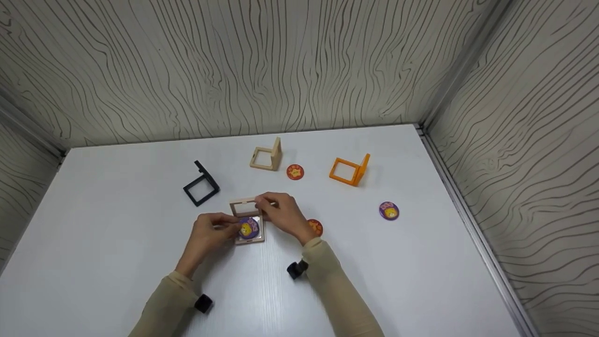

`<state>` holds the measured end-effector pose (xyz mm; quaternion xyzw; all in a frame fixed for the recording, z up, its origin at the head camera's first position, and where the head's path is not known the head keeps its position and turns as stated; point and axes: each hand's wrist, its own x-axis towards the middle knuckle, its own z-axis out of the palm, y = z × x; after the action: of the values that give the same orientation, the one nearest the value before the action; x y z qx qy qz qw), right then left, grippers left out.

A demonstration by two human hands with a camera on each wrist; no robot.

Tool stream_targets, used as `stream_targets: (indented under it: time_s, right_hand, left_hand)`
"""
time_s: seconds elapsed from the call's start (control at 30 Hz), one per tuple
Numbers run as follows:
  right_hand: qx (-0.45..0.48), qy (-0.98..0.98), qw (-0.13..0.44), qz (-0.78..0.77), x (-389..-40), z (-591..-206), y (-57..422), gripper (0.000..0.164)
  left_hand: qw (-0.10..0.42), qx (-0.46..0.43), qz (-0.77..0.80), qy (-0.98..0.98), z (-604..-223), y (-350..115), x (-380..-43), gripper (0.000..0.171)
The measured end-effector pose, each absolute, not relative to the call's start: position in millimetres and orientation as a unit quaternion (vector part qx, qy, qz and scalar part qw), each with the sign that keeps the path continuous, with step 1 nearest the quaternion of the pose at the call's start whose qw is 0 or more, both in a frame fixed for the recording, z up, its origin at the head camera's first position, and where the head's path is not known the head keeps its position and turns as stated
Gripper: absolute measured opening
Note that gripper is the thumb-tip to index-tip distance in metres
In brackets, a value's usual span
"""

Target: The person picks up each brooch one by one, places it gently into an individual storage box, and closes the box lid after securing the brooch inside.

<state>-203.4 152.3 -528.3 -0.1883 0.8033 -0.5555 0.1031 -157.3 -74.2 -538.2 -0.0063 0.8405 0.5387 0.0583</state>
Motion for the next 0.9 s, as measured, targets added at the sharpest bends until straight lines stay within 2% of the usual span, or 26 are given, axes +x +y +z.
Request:
stream_targets:
  time_s: [0.37, 0.9]
  right_hand:
    - [-0.194, 0.796, 0.109, -0.562, -188.9, -496.3, 147.3, 0.029]
    - [-0.182, 0.786, 0.125, -0.577, -188.7, -494.5, 146.7, 0.029]
  left_hand:
    - [0.076, -0.024, 0.538, 0.839, -539.0, -74.0, -156.8, 0.008]
    - [0.069, -0.034, 0.531, 0.844, -539.8, -71.8, -157.2, 0.004]
